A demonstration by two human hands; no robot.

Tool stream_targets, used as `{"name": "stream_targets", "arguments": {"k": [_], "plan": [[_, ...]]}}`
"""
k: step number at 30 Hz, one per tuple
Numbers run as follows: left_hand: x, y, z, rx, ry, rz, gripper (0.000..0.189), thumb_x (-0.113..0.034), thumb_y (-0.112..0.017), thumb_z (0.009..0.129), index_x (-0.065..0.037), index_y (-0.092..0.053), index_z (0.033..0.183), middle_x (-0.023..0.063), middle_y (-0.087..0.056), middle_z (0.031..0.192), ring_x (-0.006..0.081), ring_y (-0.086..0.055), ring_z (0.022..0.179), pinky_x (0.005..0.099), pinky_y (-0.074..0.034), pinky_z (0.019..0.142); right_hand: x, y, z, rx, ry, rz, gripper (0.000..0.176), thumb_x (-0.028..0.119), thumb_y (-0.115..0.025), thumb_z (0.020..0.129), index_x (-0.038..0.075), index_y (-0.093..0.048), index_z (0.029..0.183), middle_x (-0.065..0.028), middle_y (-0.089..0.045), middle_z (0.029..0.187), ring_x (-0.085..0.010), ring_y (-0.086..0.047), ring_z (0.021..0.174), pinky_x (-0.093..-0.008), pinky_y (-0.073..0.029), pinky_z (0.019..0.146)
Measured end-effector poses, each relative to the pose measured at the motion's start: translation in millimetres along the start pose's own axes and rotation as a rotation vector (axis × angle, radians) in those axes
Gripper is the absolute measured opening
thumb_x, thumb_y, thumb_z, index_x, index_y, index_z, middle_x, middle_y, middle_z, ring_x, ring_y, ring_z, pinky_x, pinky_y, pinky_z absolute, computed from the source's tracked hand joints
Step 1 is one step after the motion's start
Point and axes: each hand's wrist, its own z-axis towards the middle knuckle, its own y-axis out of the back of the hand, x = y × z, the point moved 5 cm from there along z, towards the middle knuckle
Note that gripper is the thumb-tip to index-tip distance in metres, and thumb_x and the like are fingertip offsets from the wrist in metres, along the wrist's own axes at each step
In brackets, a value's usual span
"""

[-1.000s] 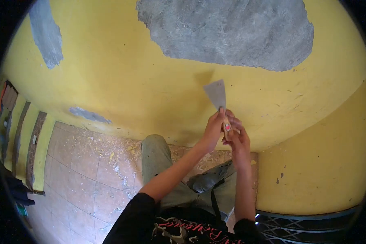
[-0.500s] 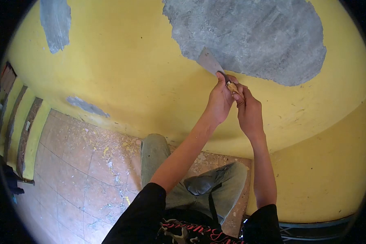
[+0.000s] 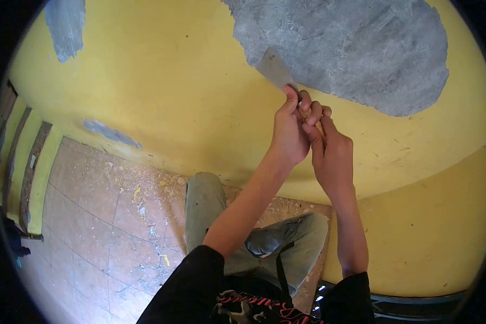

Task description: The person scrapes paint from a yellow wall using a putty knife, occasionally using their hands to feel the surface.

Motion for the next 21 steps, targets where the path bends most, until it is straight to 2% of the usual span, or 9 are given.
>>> {"name": "stream_targets", "arguments": {"k": [3, 4, 6, 8, 10, 13, 16, 18, 21], "plan": [[2, 3, -4, -0.015, -0.017, -0.054, 0.049, -0.053, -0.029, 0.099, -0.015, -0.038, 0.07, 0.0002, -0.034, 0.055, 0.0228, -0.049, 0.078, 0.0396, -0.041, 0.081, 7, -9, -1, -0.182, 0.082, -0.083, 0.019, 0.012, -0.055, 0.092, -0.004, -0.059, 0.103, -0.0218, -0.06, 0.066, -0.0356, -0.062, 0.058, -0.0374, -0.046, 0.052], [4, 7, 1, -0.053, -0.071, 0.018, 0.049, -0.052, -0.029, 0.099, -0.015, -0.038, 0.07, 0.0002, -0.033, 0.055, 0.0228, -0.049, 0.076, 0.0392, -0.041, 0.08, 0, -5, -3, -0.182, 0.075, -0.082, 0.019, 0.012, -0.055, 0.092, -0.004, -0.059, 0.103, -0.0218, -0.06, 0.066, -0.0356, -0.062, 0.058, -0.0374, -0.046, 0.052], [5, 7, 2, -0.076, -0.12, 0.107, 0.048, -0.052, -0.03, 0.1, -0.014, -0.038, 0.071, 0.0001, -0.033, 0.054, 0.0227, -0.049, 0.075, 0.0388, -0.042, 0.078, -19, -6, 1, 0.019, -0.051, 0.194, 0.022, 0.014, -0.055, 0.092, -0.004, -0.058, 0.105, -0.0227, -0.061, 0.068, -0.0385, -0.061, 0.06, -0.0395, -0.046, 0.052], [-1, 10, -1, -0.161, -0.2, 0.104, 0.047, -0.049, -0.029, 0.101, -0.014, -0.038, 0.071, 0.0006, -0.033, 0.054, 0.0226, -0.047, 0.071, 0.0364, -0.041, 0.078, -18, -25, 12, -0.055, -0.009, 0.157, 0.023, 0.015, -0.055, 0.093, -0.005, -0.058, 0.106, -0.0223, -0.061, 0.068, -0.0379, -0.061, 0.06, -0.0392, -0.046, 0.052], [-12, 19, -2, -0.172, -0.187, 0.088, 0.047, -0.049, -0.03, 0.101, -0.013, -0.038, 0.071, 0.001, -0.034, 0.054, 0.0227, -0.046, 0.071, 0.0357, -0.041, 0.079, -19, -28, 4, -0.113, -0.022, 0.126, 0.025, 0.015, -0.055, 0.093, -0.005, -0.058, 0.107, -0.0218, -0.062, 0.068, -0.0373, -0.061, 0.059, -0.039, -0.046, 0.052], [-24, 11, 2, -0.118, -0.152, 0.141, 0.048, -0.049, -0.029, 0.101, -0.013, -0.038, 0.07, 0.0017, -0.034, 0.054, 0.0234, -0.046, 0.072, 0.0348, -0.04, 0.08, -5, -28, 13, -0.036, 0.039, 0.159, 0.022, 0.017, -0.056, 0.092, -0.003, -0.058, 0.101, -0.0242, -0.06, 0.068, -0.0421, -0.061, 0.063, -0.0465, -0.046, 0.054], [-9, 13, -10, -0.104, -0.073, 0.185, 0.05, -0.05, -0.028, 0.1, -0.013, -0.038, 0.069, 0.0022, -0.034, 0.054, 0.0243, -0.047, 0.075, 0.0349, -0.039, 0.081, -14, -22, -6, -0.052, -0.006, 0.197, 0.022, 0.018, -0.056, 0.093, -0.003, -0.057, 0.1, -0.0238, -0.061, 0.068, -0.0418, -0.061, 0.063, -0.046, -0.045, 0.053], [-1, 14, -9, -0.113, -0.027, 0.2, 0.051, -0.051, -0.027, 0.1, -0.013, -0.038, 0.069, 0.0024, -0.034, 0.054, 0.0249, -0.048, 0.076, 0.0352, -0.039, 0.081, -21, -22, -13, -0.085, -0.009, 0.168, 0.023, 0.015, -0.055, 0.094, -0.002, -0.06, 0.108, -0.022, -0.06, 0.068, -0.0359, -0.062, 0.059, -0.0384, -0.046, 0.053], [2, 17, 0, -0.145, -0.01, 0.136, 0.052, -0.052, -0.025, 0.1, -0.013, -0.038, 0.069, 0.0019, -0.033, 0.054, 0.0246, -0.047, 0.076, 0.0353, -0.039, 0.08, -21, -22, -2, -0.126, -0.025, 0.094, 0.021, 0.015, -0.055, 0.094, -0.003, -0.061, 0.104, -0.0199, -0.061, 0.067, -0.0338, -0.062, 0.057, -0.037, -0.046, 0.052]]}}
